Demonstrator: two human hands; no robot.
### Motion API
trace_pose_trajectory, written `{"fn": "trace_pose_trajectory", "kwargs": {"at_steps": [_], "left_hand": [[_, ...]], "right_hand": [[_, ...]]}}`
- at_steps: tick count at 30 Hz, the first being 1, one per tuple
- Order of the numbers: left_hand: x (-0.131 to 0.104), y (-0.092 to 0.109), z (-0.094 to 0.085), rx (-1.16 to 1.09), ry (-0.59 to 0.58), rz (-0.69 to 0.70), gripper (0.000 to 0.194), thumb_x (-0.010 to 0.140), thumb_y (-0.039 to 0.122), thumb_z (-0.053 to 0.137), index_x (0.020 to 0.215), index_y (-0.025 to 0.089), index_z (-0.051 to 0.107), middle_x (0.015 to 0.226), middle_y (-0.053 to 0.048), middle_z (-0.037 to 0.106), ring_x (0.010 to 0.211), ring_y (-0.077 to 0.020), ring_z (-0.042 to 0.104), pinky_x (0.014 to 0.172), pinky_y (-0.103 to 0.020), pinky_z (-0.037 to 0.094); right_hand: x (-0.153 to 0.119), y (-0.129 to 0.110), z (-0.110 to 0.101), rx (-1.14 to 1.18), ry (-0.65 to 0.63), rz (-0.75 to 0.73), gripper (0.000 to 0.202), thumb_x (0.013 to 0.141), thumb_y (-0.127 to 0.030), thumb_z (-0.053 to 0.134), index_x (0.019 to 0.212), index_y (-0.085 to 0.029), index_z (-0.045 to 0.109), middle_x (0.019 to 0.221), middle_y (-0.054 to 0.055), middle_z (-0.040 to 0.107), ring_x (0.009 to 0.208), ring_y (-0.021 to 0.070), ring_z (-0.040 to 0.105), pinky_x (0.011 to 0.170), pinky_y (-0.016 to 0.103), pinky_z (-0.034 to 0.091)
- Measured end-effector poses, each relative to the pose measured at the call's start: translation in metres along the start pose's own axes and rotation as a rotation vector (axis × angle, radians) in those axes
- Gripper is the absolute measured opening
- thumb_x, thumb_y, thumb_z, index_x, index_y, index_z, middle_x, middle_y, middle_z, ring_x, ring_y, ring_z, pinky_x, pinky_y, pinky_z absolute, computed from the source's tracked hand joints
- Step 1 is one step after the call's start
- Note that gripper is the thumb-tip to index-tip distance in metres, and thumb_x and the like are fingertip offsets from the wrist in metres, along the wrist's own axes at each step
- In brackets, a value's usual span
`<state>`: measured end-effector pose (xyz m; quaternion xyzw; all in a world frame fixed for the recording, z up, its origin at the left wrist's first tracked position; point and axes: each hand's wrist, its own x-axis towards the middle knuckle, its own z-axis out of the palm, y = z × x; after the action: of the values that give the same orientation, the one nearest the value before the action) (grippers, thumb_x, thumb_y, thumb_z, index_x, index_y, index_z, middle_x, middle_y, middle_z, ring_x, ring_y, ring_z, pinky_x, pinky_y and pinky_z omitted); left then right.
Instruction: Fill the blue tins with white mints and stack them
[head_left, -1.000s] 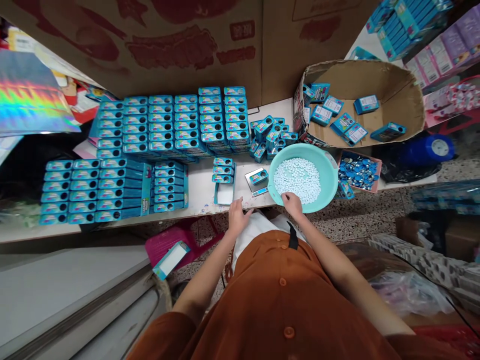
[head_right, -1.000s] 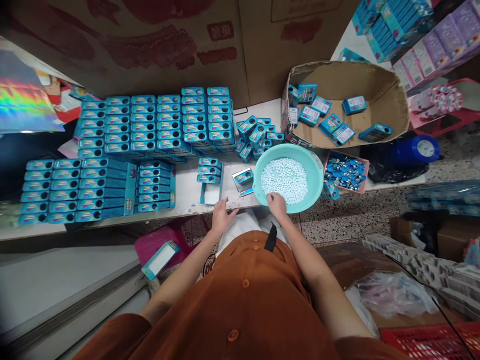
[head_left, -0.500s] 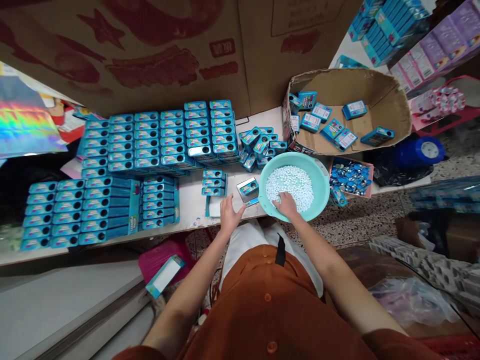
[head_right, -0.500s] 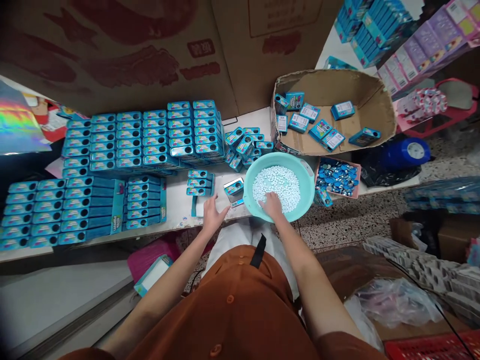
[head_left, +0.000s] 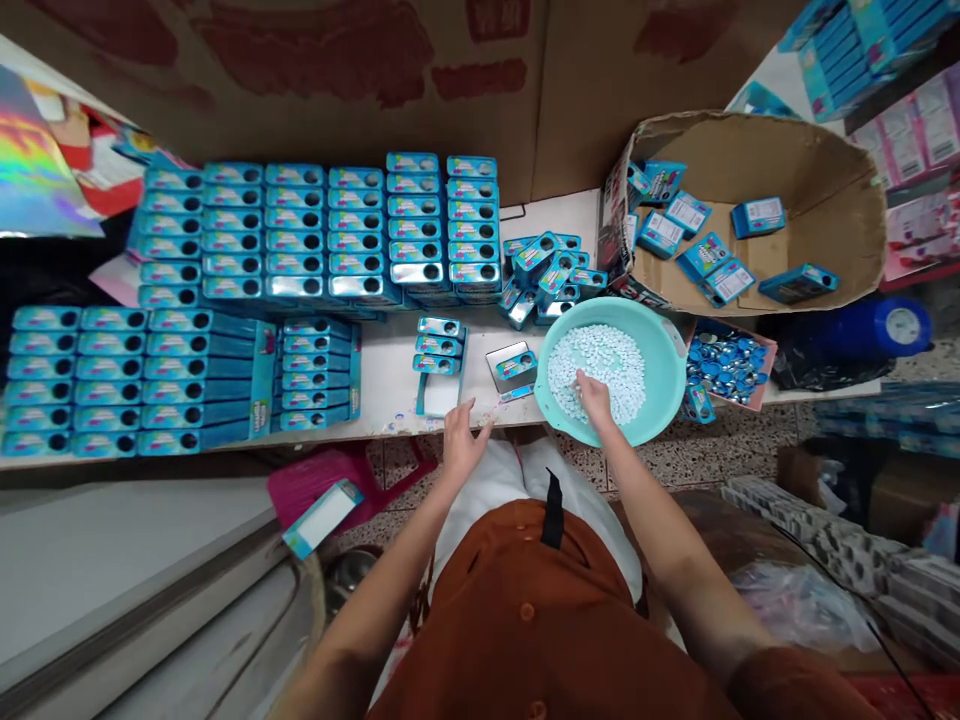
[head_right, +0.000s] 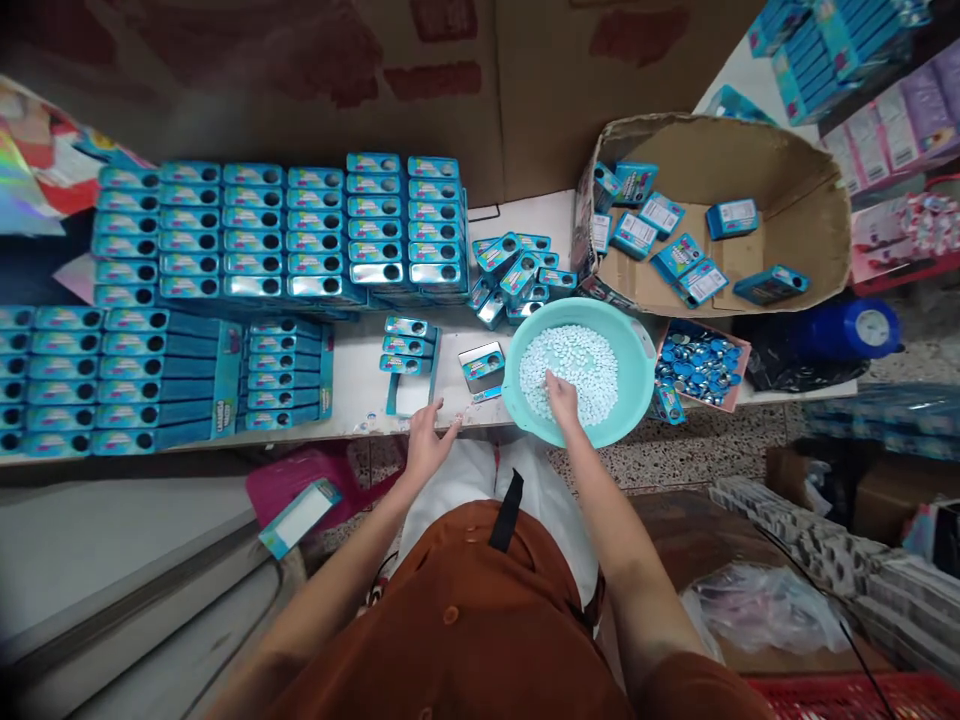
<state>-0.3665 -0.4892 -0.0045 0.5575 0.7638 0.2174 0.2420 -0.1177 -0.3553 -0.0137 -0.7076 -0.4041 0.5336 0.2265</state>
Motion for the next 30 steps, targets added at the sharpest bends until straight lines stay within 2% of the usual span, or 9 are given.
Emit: {"fn": "trace_pose_trajectory", "kwargs": {"at_steps": [3,5,9,12,17,25,30], "left_hand": [[-0.01,-0.006,-0.002,-0.021,-0.005,-0.014,0.045,0.086,0.039,0.055,0.126,0.019,0.046,0.117,-0.013,0.058,0.112,-0.0285,0.051,0.1,-0.046,0.042],[-0.015,-0.01,-0.003,-0.028,-0.007,-0.019,0.044,0.086,0.039,0.055,0.125,0.02,0.047,0.117,-0.012,0.059,0.112,-0.0284,0.052,0.1,-0.046,0.041],[-0.019,-0.013,-0.005,-0.035,-0.007,-0.024,0.041,0.086,0.039,0.055,0.123,0.02,0.048,0.117,-0.012,0.059,0.112,-0.0285,0.052,0.101,-0.046,0.04],[-0.021,-0.014,-0.006,-0.047,0.017,-0.039,0.041,0.086,0.038,0.055,0.122,0.02,0.05,0.116,-0.012,0.06,0.111,-0.0286,0.052,0.101,-0.046,0.04],[-0.027,-0.018,-0.007,-0.084,0.045,-0.09,0.041,0.086,0.038,0.054,0.123,0.021,0.051,0.116,-0.011,0.06,0.112,-0.028,0.052,0.101,-0.046,0.04],[-0.046,-0.032,-0.002,-0.107,0.073,-0.139,0.041,0.087,0.038,0.053,0.124,0.02,0.051,0.115,-0.011,0.061,0.111,-0.0274,0.052,0.101,-0.046,0.04],[-0.049,-0.032,0.0,-0.116,0.082,-0.182,0.04,0.086,0.038,0.053,0.123,0.02,0.052,0.113,-0.011,0.061,0.111,-0.0276,0.052,0.101,-0.046,0.04]], "right_hand": [[-0.003,-0.025,0.007,0.507,-0.113,0.194,0.033,0.079,-0.051,0.056,0.069,-0.02,0.051,0.051,-0.008,0.041,0.037,0.0054,0.028,0.036,0.02,0.021],[-0.004,-0.045,0.012,0.753,-0.207,0.267,0.028,0.08,-0.044,0.057,0.07,-0.02,0.047,0.052,-0.009,0.04,0.035,0.0037,0.025,0.033,0.017,0.018],[-0.001,-0.08,0.033,0.983,-0.227,0.297,0.028,0.087,-0.041,0.051,0.071,-0.021,0.042,0.053,-0.009,0.04,0.035,0.0031,0.027,0.03,0.013,0.02],[0.006,-0.096,0.055,1.014,-0.156,0.252,0.032,0.089,-0.046,0.05,0.071,-0.022,0.039,0.054,-0.009,0.038,0.035,0.0032,0.028,0.029,0.013,0.02],[0.015,-0.106,0.083,0.934,-0.046,0.12,0.041,0.085,-0.058,0.051,0.07,-0.023,0.036,0.055,-0.009,0.039,0.037,0.0034,0.032,0.03,0.015,0.023],[0.017,-0.109,0.099,0.772,0.058,0.001,0.049,0.083,-0.067,0.042,0.065,-0.023,0.033,0.056,-0.007,0.042,0.046,0.0058,0.044,0.042,0.017,0.037],[0.014,-0.106,0.104,0.678,0.088,-0.065,0.052,0.082,-0.069,0.04,0.061,-0.023,0.03,0.055,-0.005,0.041,0.049,0.0075,0.046,0.044,0.019,0.039]]}}
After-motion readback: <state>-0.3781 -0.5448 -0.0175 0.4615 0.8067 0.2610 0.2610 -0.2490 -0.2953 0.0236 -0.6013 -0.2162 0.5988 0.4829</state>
